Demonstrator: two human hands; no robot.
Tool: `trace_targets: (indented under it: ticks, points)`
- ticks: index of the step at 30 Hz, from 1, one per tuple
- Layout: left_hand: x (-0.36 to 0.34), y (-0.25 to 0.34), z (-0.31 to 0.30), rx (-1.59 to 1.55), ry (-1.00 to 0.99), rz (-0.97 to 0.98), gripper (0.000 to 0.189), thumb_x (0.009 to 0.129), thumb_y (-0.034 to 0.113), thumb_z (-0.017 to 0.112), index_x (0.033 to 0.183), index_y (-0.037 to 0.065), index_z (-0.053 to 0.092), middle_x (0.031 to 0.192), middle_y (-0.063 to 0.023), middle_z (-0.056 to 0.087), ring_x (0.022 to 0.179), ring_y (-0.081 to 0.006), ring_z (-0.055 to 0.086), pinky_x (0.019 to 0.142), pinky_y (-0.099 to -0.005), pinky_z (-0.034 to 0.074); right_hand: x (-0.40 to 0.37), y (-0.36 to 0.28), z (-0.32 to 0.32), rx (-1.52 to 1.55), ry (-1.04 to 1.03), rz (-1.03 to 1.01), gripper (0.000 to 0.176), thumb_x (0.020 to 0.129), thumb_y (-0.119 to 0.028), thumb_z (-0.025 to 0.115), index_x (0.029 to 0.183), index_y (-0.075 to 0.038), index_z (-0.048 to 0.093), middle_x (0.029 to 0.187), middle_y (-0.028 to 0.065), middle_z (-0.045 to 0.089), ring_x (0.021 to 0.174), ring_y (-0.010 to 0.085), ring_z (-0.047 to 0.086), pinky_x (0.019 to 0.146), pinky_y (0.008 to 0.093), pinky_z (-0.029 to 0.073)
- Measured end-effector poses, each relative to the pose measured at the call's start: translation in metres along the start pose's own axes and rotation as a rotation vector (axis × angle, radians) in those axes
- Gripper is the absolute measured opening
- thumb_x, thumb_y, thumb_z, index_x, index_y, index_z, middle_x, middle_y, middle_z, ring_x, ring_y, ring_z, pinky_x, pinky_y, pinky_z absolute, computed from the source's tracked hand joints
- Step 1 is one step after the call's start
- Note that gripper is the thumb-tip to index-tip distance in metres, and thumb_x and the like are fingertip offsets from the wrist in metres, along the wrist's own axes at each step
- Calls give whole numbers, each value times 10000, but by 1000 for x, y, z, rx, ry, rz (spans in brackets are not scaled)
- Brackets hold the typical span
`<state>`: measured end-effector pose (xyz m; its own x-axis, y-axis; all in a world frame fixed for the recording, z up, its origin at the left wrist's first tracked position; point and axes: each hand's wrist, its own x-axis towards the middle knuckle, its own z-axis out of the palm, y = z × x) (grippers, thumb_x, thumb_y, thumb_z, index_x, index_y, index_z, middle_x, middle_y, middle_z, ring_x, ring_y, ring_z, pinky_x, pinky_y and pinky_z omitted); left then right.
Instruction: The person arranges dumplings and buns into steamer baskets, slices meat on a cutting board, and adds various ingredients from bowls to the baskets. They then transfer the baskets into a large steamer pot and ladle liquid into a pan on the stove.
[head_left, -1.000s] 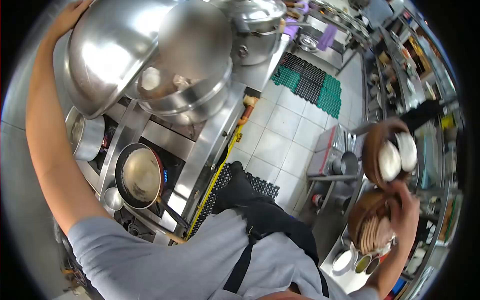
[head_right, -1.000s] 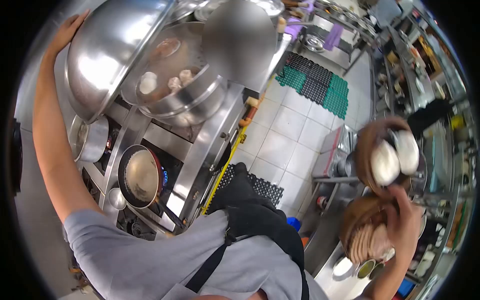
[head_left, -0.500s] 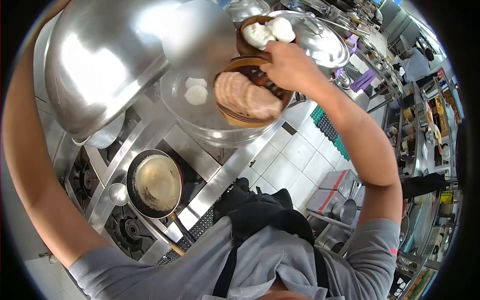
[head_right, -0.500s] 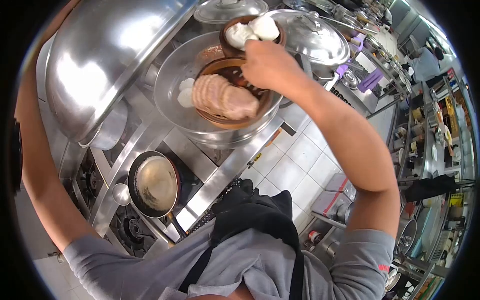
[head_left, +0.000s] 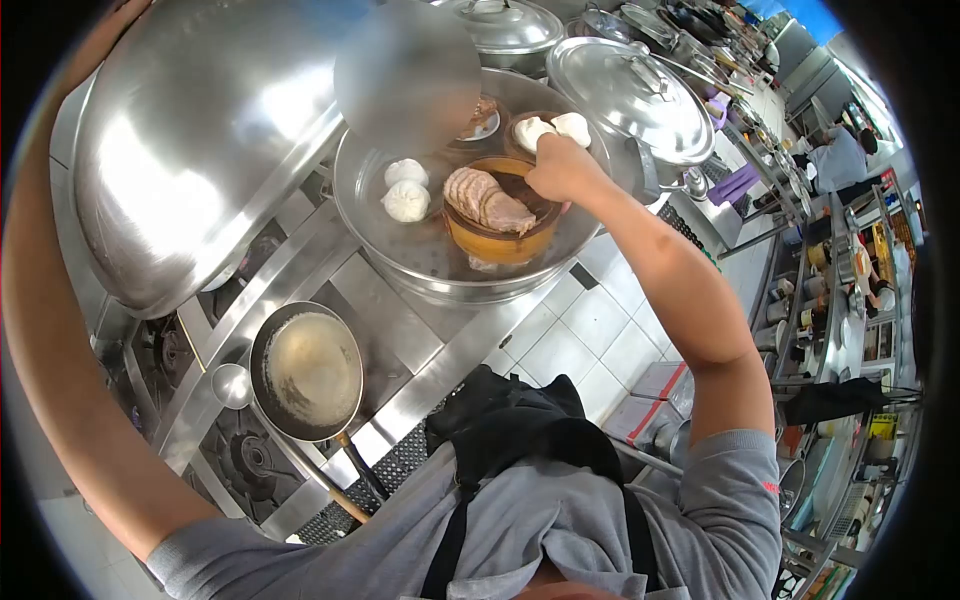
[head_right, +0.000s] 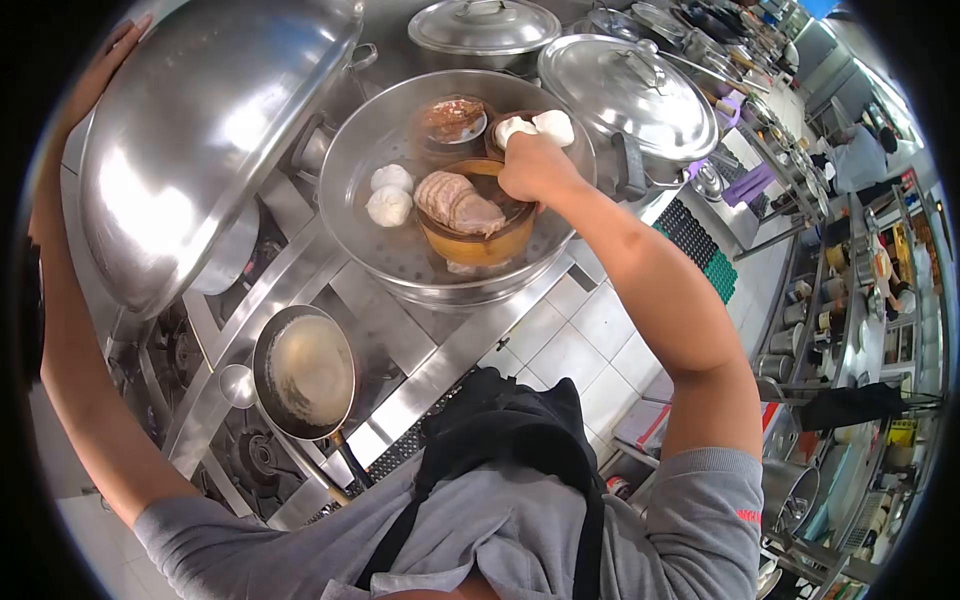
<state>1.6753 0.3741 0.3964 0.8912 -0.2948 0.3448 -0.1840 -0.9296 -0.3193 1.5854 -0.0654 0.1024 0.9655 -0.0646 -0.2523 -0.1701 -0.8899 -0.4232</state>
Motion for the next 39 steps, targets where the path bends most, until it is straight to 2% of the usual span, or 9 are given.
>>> trace_targets:
  ticks: [5, 8, 10, 13, 21, 25, 33, 37, 39]
  points:
    - [19, -92, 42, 240, 37, 170, 489, 1016, 413, 401, 1468, 226, 417, 1504, -167, 376, 1407, -269, 343, 1170, -353, 232, 3, 8, 17, -56, 11, -30, 196, 797, -6, 523, 895, 124, 630, 869, 265, 685, 618, 314, 701, 496, 382, 570]
    - [14, -96, 42, 321, 6, 170, 478, 1032, 333, 381, 1500, 240, 351, 1540, -144, 321, 1433, -255, 293, 1184, -342, 190, 4, 18, 19, -145, 111, -174, 210, 809, -56, 555, 927, 85, 657, 913, 279, 677, 782, 365, 697, 695, 415, 574]
    - [3, -93, 38, 585, 216, 355, 502, 998, 442, 424, 1431, 190, 465, 1394, -178, 507, 1321, -287, 462, 1110, -358, 337, 2, 19, 12, -209, 192, -248, 244, 813, -116, 597, 1008, 1, 687, 968, 259, 672, 945, 409, 652, 883, 431, 520]
    - [-25, -25, 6, 78, 39, 10, 550, 973, 500, 416, 1369, 132, 515, 1359, -200, 529, 1300, -329, 474, 1097, -388, 346, 7, 21, -22, -201, 311, -346, 265, 817, -133, 620, 1052, -33, 689, 956, 214, 692, 902, 378, 678, 811, 422, 555]
    - [-38, 20, -15, -82, -31, -88, 707, 927, 610, 395, 1243, 18, 617, 1289, -242, 574, 1257, -411, 499, 1071, -453, 364, 36, 1, -73, -77, 198, -245, 329, 831, -164, 696, 1142, -58, 675, 914, 189, 699, 753, 254, 700, 639, 372, 555]
    - [-38, 29, -18, -86, -33, -77, 688, 924, 609, 399, 1245, 42, 624, 1289, -230, 580, 1255, -399, 506, 1070, -453, 366, 49, 11, -27, -302, 302, -585, 323, 819, -174, 700, 1125, -73, 681, 950, 188, 698, 900, 348, 676, 806, 403, 530]
    - [-34, 59, -19, -135, -5, -75, 644, 907, 594, 446, 1211, 67, 656, 1271, -210, 601, 1237, -386, 526, 1061, -439, 381, 13, 24, 27, -200, 75, -465, 340, 899, -227, 608, 1184, -43, 630, 1056, 253, 660, 1037, 391, 627, 903, 470, 488]
    - [-26, 91, -13, -202, -11, -68, 651, 893, 609, 454, 1204, 76, 663, 1268, -232, 596, 1252, -371, 522, 1069, -428, 379, -70, 46, -13, 105, 486, -451, 352, 931, -208, 571, 1233, -28, 577, 980, 213, 700, 845, 357, 693, 779, 420, 539]
    - [-49, 145, -17, -295, 78, -7, 565, 961, 542, 453, 1121, 51, 682, 1040, -150, 694, 966, -296, 660, 843, -445, 519, -119, 77, -22, 562, 409, -303, 360, 945, -193, 576, 1255, -12, 554, 917, 147, 717, 713, 208, 699, 642, 313, 549]
